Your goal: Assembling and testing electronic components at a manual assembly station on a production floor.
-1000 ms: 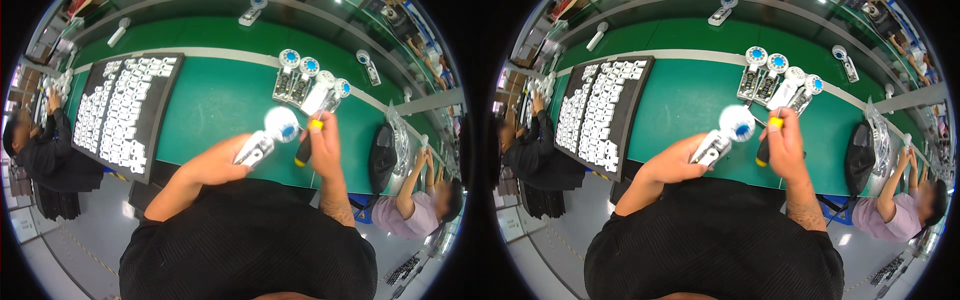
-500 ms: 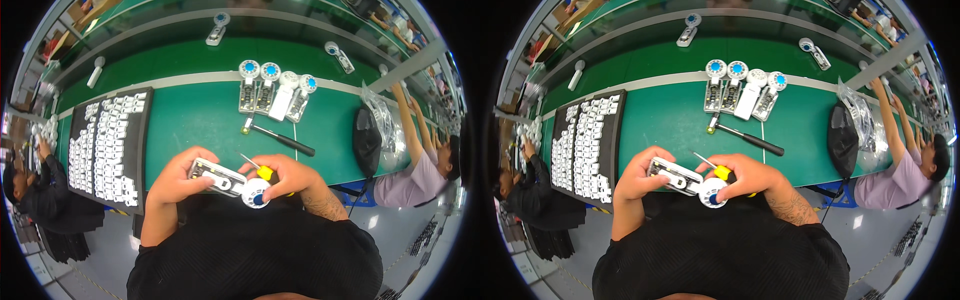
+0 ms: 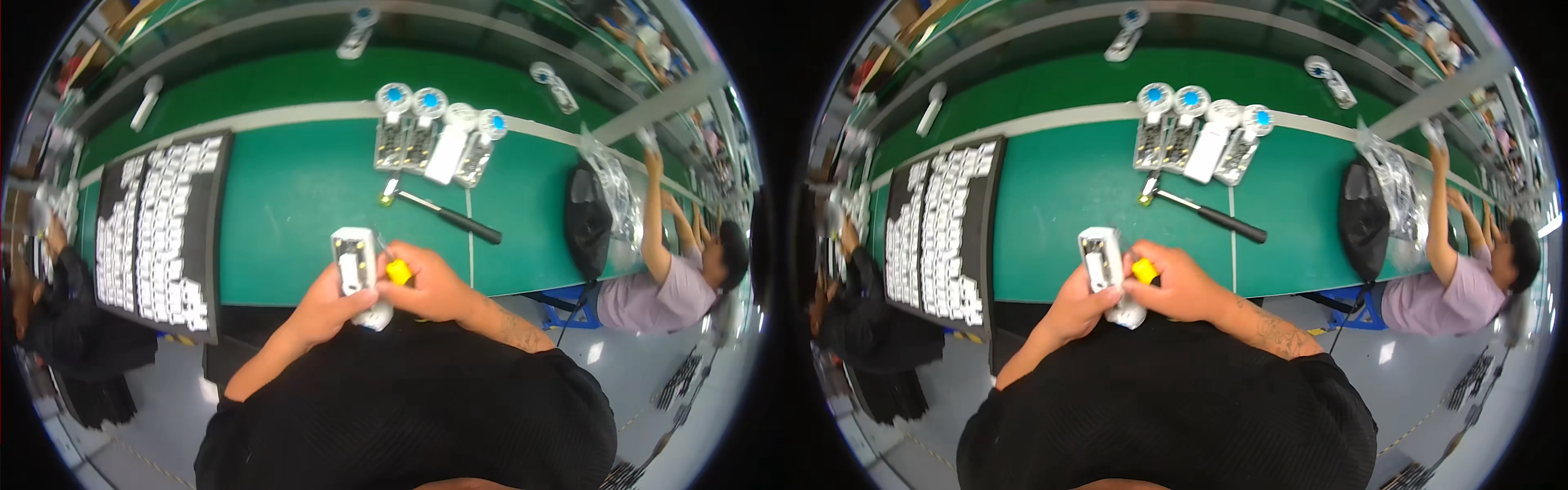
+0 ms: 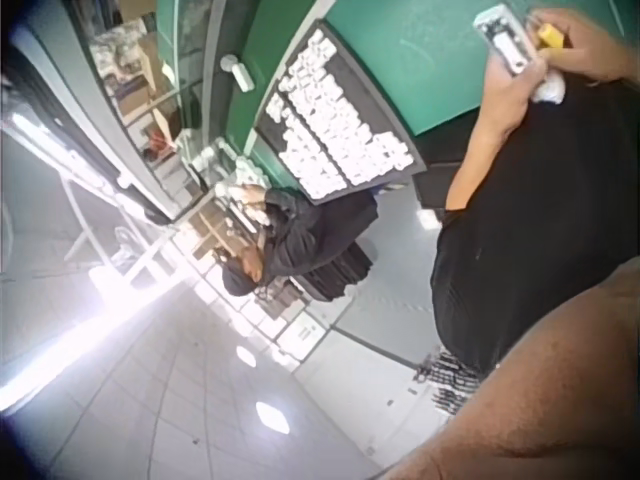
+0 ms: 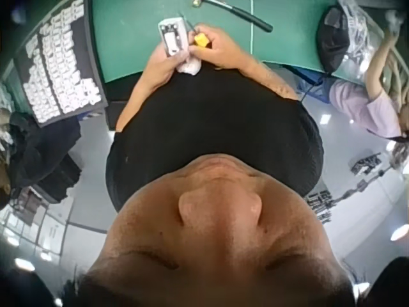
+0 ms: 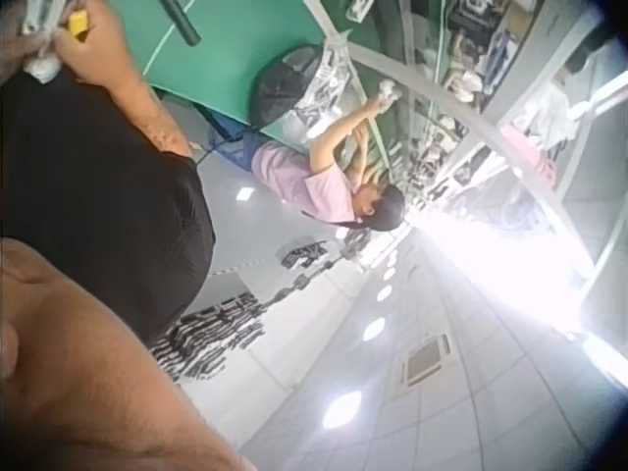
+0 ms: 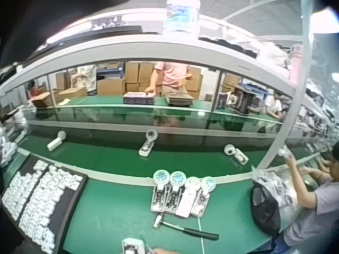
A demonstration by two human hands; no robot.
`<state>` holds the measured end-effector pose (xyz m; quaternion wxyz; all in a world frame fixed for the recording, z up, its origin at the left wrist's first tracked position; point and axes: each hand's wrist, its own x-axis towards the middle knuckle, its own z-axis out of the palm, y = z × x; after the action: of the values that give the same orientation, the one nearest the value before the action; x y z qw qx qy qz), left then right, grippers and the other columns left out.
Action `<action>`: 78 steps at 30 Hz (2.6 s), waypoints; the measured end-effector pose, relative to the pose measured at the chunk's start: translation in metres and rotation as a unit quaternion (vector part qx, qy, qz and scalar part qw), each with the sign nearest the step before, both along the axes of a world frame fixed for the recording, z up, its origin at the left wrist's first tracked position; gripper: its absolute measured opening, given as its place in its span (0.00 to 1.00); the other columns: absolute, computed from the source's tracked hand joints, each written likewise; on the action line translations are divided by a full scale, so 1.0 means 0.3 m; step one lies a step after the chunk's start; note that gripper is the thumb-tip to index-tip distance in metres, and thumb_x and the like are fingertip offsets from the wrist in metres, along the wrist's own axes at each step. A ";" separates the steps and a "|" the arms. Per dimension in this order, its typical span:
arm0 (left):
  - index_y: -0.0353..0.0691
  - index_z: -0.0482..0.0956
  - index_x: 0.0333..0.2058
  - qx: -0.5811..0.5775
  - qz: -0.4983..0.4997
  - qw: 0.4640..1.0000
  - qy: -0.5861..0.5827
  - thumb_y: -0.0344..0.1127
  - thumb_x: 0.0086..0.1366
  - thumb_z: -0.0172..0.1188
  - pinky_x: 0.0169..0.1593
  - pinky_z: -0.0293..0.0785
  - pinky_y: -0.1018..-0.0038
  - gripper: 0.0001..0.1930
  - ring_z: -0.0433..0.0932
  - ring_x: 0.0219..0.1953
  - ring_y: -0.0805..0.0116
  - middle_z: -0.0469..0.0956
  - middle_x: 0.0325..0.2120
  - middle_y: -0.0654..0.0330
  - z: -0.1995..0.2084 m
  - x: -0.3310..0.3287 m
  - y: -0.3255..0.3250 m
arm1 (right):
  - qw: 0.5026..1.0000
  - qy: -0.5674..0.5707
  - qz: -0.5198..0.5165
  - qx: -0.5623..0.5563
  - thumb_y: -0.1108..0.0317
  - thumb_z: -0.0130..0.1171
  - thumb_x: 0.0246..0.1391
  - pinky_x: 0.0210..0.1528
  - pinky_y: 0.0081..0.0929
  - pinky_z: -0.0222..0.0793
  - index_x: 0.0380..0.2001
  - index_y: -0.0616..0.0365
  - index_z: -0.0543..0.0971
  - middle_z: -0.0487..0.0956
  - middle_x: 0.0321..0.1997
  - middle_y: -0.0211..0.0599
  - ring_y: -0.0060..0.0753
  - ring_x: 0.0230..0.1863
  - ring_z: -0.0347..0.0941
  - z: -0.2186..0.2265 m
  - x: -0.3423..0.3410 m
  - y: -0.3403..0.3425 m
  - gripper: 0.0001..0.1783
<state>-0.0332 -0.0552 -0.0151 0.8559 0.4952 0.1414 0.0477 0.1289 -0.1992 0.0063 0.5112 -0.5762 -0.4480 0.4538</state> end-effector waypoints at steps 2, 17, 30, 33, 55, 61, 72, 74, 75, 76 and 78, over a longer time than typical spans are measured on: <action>0.31 0.65 0.62 -0.015 0.009 1.000 0.007 0.34 0.70 0.64 0.52 0.79 0.70 0.27 0.81 0.48 0.69 0.78 0.49 0.54 0.025 0.016 0.011 | 0.993 -0.031 -0.115 -0.023 0.63 0.60 0.65 0.38 0.22 0.68 0.44 0.60 0.75 0.78 0.34 0.28 0.19 0.34 0.71 0.021 -0.016 -0.011 0.12; 0.36 0.48 0.65 0.095 0.124 0.986 -0.062 0.28 0.70 0.62 0.56 0.75 0.68 0.34 0.75 0.52 0.69 0.70 0.52 0.53 0.050 0.059 0.073 | 0.960 0.256 0.039 -0.103 0.55 0.43 0.76 0.39 0.23 0.72 0.48 0.63 0.74 0.73 0.29 0.33 0.26 0.33 0.74 0.055 -0.048 0.041 0.20; 0.35 0.50 0.64 0.087 0.118 0.988 -0.058 0.27 0.72 0.58 0.58 0.74 0.68 0.30 0.74 0.53 0.69 0.71 0.51 0.54 0.160 0.067 0.064 | 0.910 0.386 0.027 -0.151 0.51 0.41 0.77 0.21 0.21 0.65 0.43 0.61 0.72 0.70 0.23 0.34 0.23 0.16 0.64 0.143 -0.032 0.051 0.22; 0.35 0.50 0.63 0.092 0.117 0.987 -0.059 0.26 0.72 0.57 0.57 0.74 0.68 0.28 0.73 0.52 0.70 0.71 0.50 0.55 0.159 0.070 0.060 | 0.908 0.389 0.020 -0.156 0.50 0.40 0.77 0.21 0.20 0.64 0.42 0.60 0.72 0.70 0.23 0.33 0.21 0.16 0.63 0.150 -0.033 0.051 0.23; 0.32 0.52 0.62 0.156 0.118 0.979 -0.064 0.26 0.71 0.58 0.58 0.73 0.69 0.28 0.73 0.52 0.69 0.72 0.49 0.54 0.141 0.086 0.067 | 0.922 0.352 0.012 -0.160 0.51 0.38 0.78 0.22 0.18 0.65 0.37 0.57 0.71 0.69 0.22 0.27 0.15 0.17 0.63 0.142 -0.041 0.045 0.22; 0.32 0.51 0.62 0.140 0.121 0.981 -0.063 0.26 0.71 0.57 0.58 0.73 0.68 0.28 0.73 0.52 0.69 0.71 0.50 0.54 0.142 0.090 0.058 | 0.925 0.342 0.007 -0.164 0.51 0.38 0.78 0.22 0.18 0.66 0.34 0.55 0.70 0.68 0.22 0.26 0.15 0.17 0.63 0.141 -0.048 0.042 0.22; 0.39 0.49 0.64 0.178 0.090 0.978 -0.060 0.30 0.74 0.56 0.59 0.73 0.63 0.29 0.73 0.55 0.65 0.69 0.53 0.55 0.120 0.076 0.068 | 0.920 0.352 0.009 -0.173 0.51 0.38 0.78 0.22 0.18 0.65 0.33 0.54 0.69 0.68 0.22 0.26 0.15 0.17 0.62 0.137 -0.058 0.042 0.23; 0.39 0.49 0.64 0.184 0.089 0.977 -0.061 0.30 0.74 0.56 0.59 0.73 0.63 0.29 0.73 0.55 0.65 0.69 0.53 0.55 0.117 0.077 0.068 | 0.918 0.355 0.010 -0.175 0.51 0.37 0.78 0.22 0.18 0.65 0.32 0.54 0.69 0.67 0.22 0.26 0.15 0.17 0.61 0.135 -0.058 0.042 0.23; 0.39 0.49 0.64 0.186 0.089 0.977 -0.062 0.30 0.74 0.56 0.59 0.73 0.63 0.29 0.73 0.55 0.65 0.69 0.53 0.55 0.116 0.077 0.067 | 0.918 0.355 0.010 -0.175 0.51 0.37 0.78 0.22 0.18 0.65 0.32 0.54 0.69 0.67 0.22 0.26 0.15 0.17 0.61 0.135 -0.058 0.042 0.23; 0.39 0.49 0.64 0.186 0.088 0.977 -0.062 0.30 0.74 0.56 0.59 0.73 0.63 0.29 0.73 0.55 0.65 0.69 0.53 0.55 0.118 0.078 0.065 | 0.920 0.353 0.010 -0.173 0.50 0.38 0.78 0.22 0.19 0.64 0.33 0.54 0.69 0.67 0.22 0.27 0.15 0.16 0.61 0.135 -0.059 0.041 0.22; 0.35 0.51 0.62 0.180 0.103 0.976 -0.058 0.27 0.72 0.56 0.58 0.73 0.66 0.27 0.74 0.53 0.67 0.71 0.51 0.53 0.130 0.081 0.059 | 0.922 0.349 0.012 -0.167 0.50 0.39 0.77 0.21 0.20 0.63 0.33 0.53 0.68 0.67 0.21 0.28 0.17 0.16 0.60 0.132 -0.063 0.039 0.22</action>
<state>-0.0090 -0.0374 0.0238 0.7499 0.6203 0.1307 0.1893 0.1101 -0.1875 0.0460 0.5259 -0.4536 -0.1656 0.7002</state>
